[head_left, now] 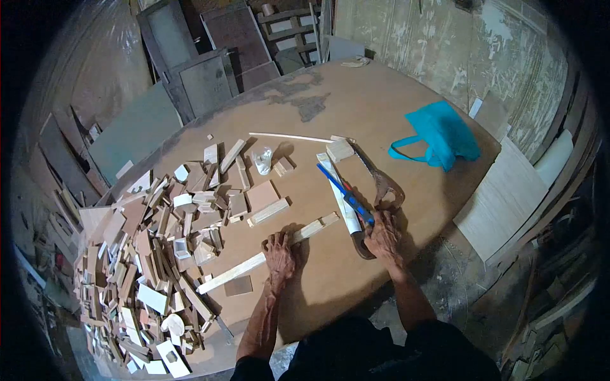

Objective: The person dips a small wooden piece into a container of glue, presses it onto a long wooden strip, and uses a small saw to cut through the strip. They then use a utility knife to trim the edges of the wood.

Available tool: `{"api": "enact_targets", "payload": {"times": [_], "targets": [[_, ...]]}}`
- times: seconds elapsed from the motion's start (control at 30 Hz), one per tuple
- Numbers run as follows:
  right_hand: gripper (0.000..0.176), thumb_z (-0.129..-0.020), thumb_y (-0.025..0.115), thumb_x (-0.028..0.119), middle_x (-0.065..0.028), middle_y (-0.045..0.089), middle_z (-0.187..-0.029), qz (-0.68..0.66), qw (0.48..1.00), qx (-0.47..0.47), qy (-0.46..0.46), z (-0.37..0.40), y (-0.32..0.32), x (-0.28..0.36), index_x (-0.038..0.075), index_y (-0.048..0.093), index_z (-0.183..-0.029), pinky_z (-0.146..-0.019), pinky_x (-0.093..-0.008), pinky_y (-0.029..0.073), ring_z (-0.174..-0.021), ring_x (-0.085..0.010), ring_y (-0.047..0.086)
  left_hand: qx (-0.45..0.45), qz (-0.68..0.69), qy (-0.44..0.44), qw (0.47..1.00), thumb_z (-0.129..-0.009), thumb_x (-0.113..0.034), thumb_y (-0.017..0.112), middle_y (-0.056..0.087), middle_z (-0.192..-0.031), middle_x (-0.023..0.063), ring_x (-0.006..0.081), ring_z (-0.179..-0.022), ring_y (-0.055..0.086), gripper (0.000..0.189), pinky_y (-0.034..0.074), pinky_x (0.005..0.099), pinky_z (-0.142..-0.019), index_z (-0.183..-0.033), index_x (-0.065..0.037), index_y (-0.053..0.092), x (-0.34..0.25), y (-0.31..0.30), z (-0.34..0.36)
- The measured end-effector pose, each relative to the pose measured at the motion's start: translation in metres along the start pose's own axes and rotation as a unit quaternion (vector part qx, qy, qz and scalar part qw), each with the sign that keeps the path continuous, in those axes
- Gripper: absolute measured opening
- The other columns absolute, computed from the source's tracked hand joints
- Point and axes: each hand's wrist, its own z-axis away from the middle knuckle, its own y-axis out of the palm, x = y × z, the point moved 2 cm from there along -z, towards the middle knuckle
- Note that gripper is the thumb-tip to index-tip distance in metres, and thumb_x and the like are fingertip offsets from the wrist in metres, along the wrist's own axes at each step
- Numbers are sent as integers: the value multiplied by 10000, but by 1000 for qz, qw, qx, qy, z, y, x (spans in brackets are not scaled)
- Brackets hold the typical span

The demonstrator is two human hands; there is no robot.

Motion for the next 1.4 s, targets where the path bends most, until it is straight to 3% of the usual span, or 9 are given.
{"api": "enact_targets", "payload": {"times": [0.27, 0.4, 0.53, 0.63, 0.77, 0.93, 1.1, 1.2, 1.4], "targets": [[435, -832, 654, 214, -241, 503, -1161, 78, 996, -45, -10, -19, 20, 10, 29, 450, -1170, -839, -534, 509, -1034, -434, 586, -41, 92, -26, 995, -843, -227, 559, 542, -1265, 79, 270, -1210, 466, 478, 318, 467, -1025, -1310, -126, 561, -24, -38, 6], [396, -866, 632, 210, -234, 532, -1071, 8, 998, -28, 48, -4, -3, 32, 28, 432, -1156, -745, -522, 528, -911, -441, 630, -23, 97, -39, 994, -817, -238, 572, 544, -1254, 84, 275, -1208, 468, 506, 325, 466, -1019, -1311, -134, 553, -14, -19, 7], [348, -958, 540, 294, -272, 569, -1097, -55, 993, 8, 101, 18, -33, 65, 21, 469, -1162, -793, -543, 492, -955, -462, 611, -74, 81, -23, 994, -874, -331, 603, 574, -1187, 85, 282, -1150, 511, 406, 374, 461, -942, -1241, -158, 602, -16, -24, 6], [370, -994, 493, 335, -289, 624, -1017, -134, 987, 12, 86, 44, -27, 71, -5, 526, -1137, -798, -538, 487, -926, -452, 627, -34, 62, -23, 997, -791, -178, 597, 540, -1232, 94, 281, -1198, 470, 502, 363, 474, -976, -1289, -125, 564, -6, -5, 8], [399, -1010, 464, 382, -278, 605, -934, -215, 963, 110, 118, 84, -10, 67, 21, 545, -1161, -778, -477, 455, -888, -443, 591, -3, 58, 6, 998, -770, -164, 627, 529, -1220, 98, 286, -1182, 473, 533, 390, 470, -945, -1296, -116, 552, 2, -3, 5], [410, -1032, 415, 371, -294, 599, -989, -231, 966, 42, 104, 93, 19, 49, 0, 537, -1154, -817, -516, 435, -936, -469, 581, 91, 84, 15, 992, -754, -141, 642, 527, -1209, 99, 291, -1158, 481, 520, 403, 467, -922, -1266, -108, 555, -1, -33, -5], [388, -1037, 384, 350, -289, 563, -861, -127, 987, -53, 86, 77, -3, 39, -6, 537, -1012, -772, -509, 422, -844, -470, 538, 26, 85, 27, 996, -760, -193, 659, 531, -1201, 103, 291, -1143, 487, 472, 407, 463, -898, -1216, -104, 582, 0, -19, 8], [383, -1035, 377, 347, -289, 567, -860, -239, 964, -4, 115, 74, 0, 18, 1, 540, -1018, -771, -511, 424, -848, -464, 552, 6, 103, 19, 995, -795, -251, 650, 539, -1205, 104, 287, -1141, 496, 447, 400, 463, -901, -1213, -105, 596, -8, -31, 12], [411, -979, 498, 399, -256, 650, -923, -124, 987, -21, 96, 61, -10, 30, 16, 563, -1114, -766, -509, 477, -862, -439, 635, -49, 123, 11, 991, -852, -336, 601, 550, -1207, 116, 284, -1153, 499, 487, 359, 477, -960, -1279, -103, 587, -23, -52, 19]]}}
